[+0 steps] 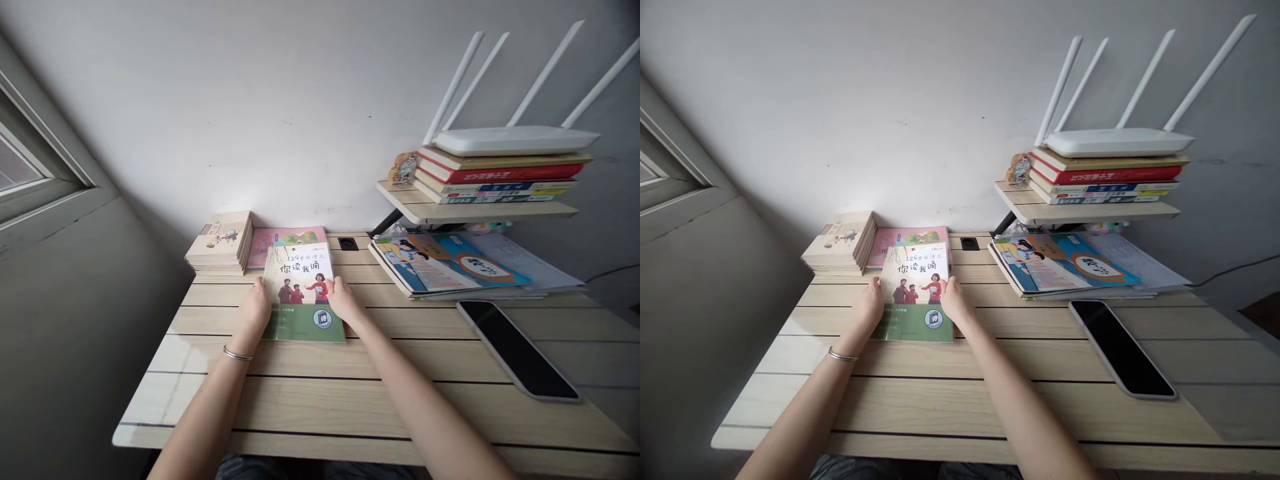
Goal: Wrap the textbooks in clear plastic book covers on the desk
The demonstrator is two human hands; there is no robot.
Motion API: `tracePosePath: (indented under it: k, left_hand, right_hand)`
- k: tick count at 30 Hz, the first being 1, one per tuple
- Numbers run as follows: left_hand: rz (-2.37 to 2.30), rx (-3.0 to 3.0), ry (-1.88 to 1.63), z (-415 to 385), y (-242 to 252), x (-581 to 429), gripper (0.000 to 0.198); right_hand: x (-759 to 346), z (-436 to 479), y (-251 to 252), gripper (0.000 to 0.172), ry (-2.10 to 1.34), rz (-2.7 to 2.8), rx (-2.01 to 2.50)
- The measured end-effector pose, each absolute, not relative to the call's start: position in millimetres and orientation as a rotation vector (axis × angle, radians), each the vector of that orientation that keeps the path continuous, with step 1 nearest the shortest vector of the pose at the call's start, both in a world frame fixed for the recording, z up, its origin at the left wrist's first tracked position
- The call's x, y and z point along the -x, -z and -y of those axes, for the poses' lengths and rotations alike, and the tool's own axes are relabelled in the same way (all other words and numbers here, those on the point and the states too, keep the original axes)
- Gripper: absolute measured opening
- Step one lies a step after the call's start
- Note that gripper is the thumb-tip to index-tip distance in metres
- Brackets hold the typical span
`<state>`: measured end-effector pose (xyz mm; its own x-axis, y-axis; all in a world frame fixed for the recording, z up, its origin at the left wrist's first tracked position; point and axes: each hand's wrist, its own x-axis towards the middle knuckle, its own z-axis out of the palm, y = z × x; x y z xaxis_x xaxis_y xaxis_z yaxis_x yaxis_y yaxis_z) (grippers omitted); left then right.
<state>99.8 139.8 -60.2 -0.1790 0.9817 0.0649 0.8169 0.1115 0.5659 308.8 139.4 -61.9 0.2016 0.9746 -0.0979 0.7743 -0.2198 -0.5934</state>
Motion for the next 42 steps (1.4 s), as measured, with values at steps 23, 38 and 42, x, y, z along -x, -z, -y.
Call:
tracePosePath:
  k: [23, 38, 42]
  left_hand:
    - [-1.881, -1.83, -0.723, -142.5, 61.9, -85.6, 0.044]
    - [-2.117, -2.004, -0.589, -206.8, 29.2, -109.0, 0.039]
    - [-2.166, -2.099, -0.595, -193.4, 39.8, -116.1, 0.043]
  right_hand:
    - [-328.9, -113.4, 66.3, 0.024, -0.804, 1.658, 1.92]
    - [-317.0, -198.7, 52.5, 0.03, -0.699, 1.654, 1.981]
    - [-316.4, -201.9, 67.0, 0.031, -0.689, 1.693, 1.992]
